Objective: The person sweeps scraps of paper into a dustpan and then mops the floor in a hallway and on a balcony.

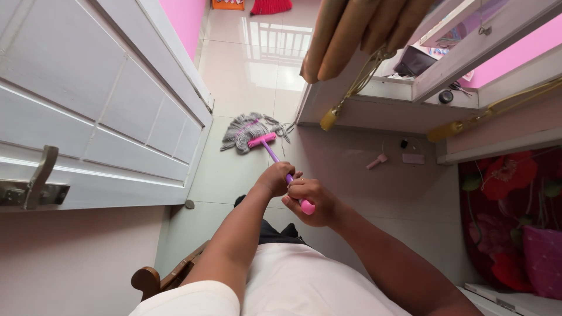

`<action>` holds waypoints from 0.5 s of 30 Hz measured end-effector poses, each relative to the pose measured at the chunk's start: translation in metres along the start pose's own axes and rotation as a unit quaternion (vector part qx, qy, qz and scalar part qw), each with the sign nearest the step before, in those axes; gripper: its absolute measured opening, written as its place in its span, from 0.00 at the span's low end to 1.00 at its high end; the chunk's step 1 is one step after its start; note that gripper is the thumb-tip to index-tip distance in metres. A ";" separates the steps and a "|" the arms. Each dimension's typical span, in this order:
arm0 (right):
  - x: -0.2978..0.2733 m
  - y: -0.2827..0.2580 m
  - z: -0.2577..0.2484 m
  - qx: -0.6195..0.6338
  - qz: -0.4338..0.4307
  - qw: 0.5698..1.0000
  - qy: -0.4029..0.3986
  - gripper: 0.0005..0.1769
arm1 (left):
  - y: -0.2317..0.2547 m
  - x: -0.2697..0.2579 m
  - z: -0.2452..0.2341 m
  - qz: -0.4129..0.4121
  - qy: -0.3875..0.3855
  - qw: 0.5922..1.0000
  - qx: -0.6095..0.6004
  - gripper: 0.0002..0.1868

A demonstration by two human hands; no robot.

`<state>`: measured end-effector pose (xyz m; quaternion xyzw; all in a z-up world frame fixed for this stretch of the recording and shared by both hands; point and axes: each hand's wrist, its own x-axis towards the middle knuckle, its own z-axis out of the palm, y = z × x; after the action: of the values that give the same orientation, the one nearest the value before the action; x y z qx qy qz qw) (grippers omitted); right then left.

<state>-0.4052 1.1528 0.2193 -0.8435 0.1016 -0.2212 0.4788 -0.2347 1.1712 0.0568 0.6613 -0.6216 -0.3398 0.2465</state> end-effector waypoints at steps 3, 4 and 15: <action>-0.016 0.017 0.006 -0.026 0.029 0.999 -0.024 0.18 | -0.019 0.011 0.026 -0.028 0.015 0.999 -0.004 0.10; -0.022 0.019 0.008 -0.026 0.026 0.999 -0.020 0.18 | -0.021 0.012 0.033 -0.027 0.019 0.999 -0.004 0.06; -0.079 -0.057 0.002 -0.015 0.046 0.998 0.036 0.15 | 0.073 -0.056 0.036 0.050 -0.066 0.995 0.046 0.11</action>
<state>-0.4765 1.2141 0.2453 -0.8362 0.1609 -0.2280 0.4721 -0.3091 1.2225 0.0961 0.6162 -0.6841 -0.3403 0.1911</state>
